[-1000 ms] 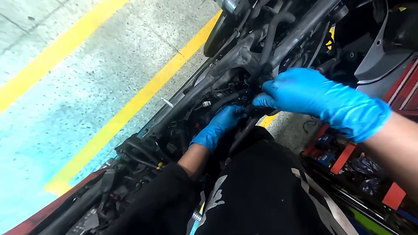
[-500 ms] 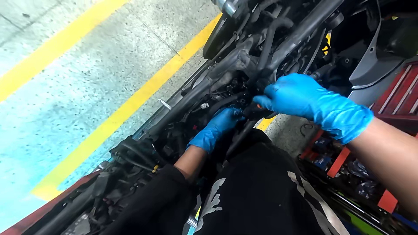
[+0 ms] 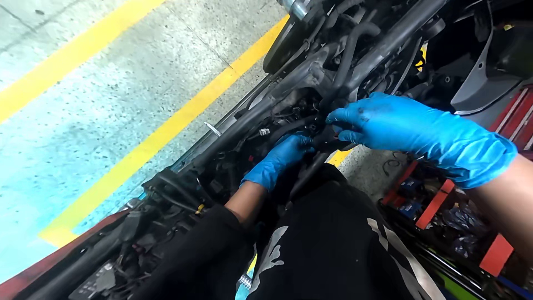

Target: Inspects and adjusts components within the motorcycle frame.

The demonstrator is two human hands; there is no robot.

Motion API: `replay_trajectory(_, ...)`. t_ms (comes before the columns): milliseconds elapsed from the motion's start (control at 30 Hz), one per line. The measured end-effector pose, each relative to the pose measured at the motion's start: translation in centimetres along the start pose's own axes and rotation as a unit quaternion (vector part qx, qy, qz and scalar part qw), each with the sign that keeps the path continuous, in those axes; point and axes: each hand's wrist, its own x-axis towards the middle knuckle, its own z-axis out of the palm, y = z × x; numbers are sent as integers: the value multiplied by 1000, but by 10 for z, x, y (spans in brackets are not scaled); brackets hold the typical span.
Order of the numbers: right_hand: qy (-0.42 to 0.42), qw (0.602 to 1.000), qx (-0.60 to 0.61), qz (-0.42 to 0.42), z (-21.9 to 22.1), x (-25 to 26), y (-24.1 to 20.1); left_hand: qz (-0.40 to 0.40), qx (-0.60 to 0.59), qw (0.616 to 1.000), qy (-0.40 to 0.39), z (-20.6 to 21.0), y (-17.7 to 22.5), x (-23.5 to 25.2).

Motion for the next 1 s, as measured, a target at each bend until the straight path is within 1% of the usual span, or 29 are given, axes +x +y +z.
replay_trajectory(33,5,1000,8,4,4,2,1,1,4,1000,-3,1,-1,0)
replay_trajectory(67,8,1000,9,28,6,3,1,-1,8,1000,-9,1,-1,1)
replay_trajectory(133,22,996,-18,86,10,8,-4,0,9,1000,-6,1,-3,0)
replay_trajectory(200,12,993,-45,111,6,10,-6,1,4,1000,3,1,-2,3)
replay_trajectory(233,13,995,-55,87,4,8,-4,4,4,1000,10,2,-3,4)
replay_trajectory(333,-9,993,-97,-61,-2,6,3,-15,6,1000,-4,2,-2,3)
replay_trajectory(367,-6,990,-107,-95,1,8,4,-25,8,1000,-12,2,-1,2)
replay_trajectory(400,-9,991,-104,-89,3,9,4,-25,6,1000,-17,2,0,2)
replay_trajectory(467,-12,997,-82,-1,6,15,0,-16,-6,1000,-20,3,-1,4)
replay_trajectory(533,-28,993,-58,101,9,21,-7,-14,-20,1000,-20,4,3,1)
replay_trajectory(567,-40,991,-54,116,7,20,-10,-14,-24,999,-19,4,5,0)
replay_trajectory(600,-49,991,-71,99,5,17,-10,-9,-26,999,-17,7,5,-1)
replay_trajectory(633,-44,990,-128,38,5,14,-8,-6,-28,999,-16,8,4,-1)
replay_trajectory(667,-33,978,-202,-50,6,14,-5,-4,-28,1000,-13,9,4,-1)
replay_trajectory(700,-8,951,-269,-151,9,17,1,-5,-32,999,-2,12,5,-2)
replay_trajectory(733,14,928,-301,-221,11,22,7,-21,-41,999,12,14,9,-5)
replay_trajectory(767,29,919,-303,-251,11,26,11,-50,-45,997,29,18,17,-9)
replay_trajectory(800,31,933,-277,-229,11,29,12,-72,-42,995,54,25,22,-11)
replay_trajectory(833,-3,965,-219,-143,9,31,7,-96,-34,992,72,31,25,-11)
replay_trajectory(867,-90,988,-123,-1,2,35,-3,-107,-24,990,86,38,26,-10)
replay_trajectory(900,-149,980,-3,130,-4,42,-9,-106,-15,989,105,43,25,-8)
replay_trajectory(933,-166,960,84,207,-5,48,-7,-105,-11,988,116,45,24,-6)
replay_trajectory(967,-174,950,113,235,-7,51,-6,-109,-17,987,113,44,25,-6)
replay_trajectory(1000,-181,955,75,221,-10,51,-7,-117,-26,987,103,40,27,-6)
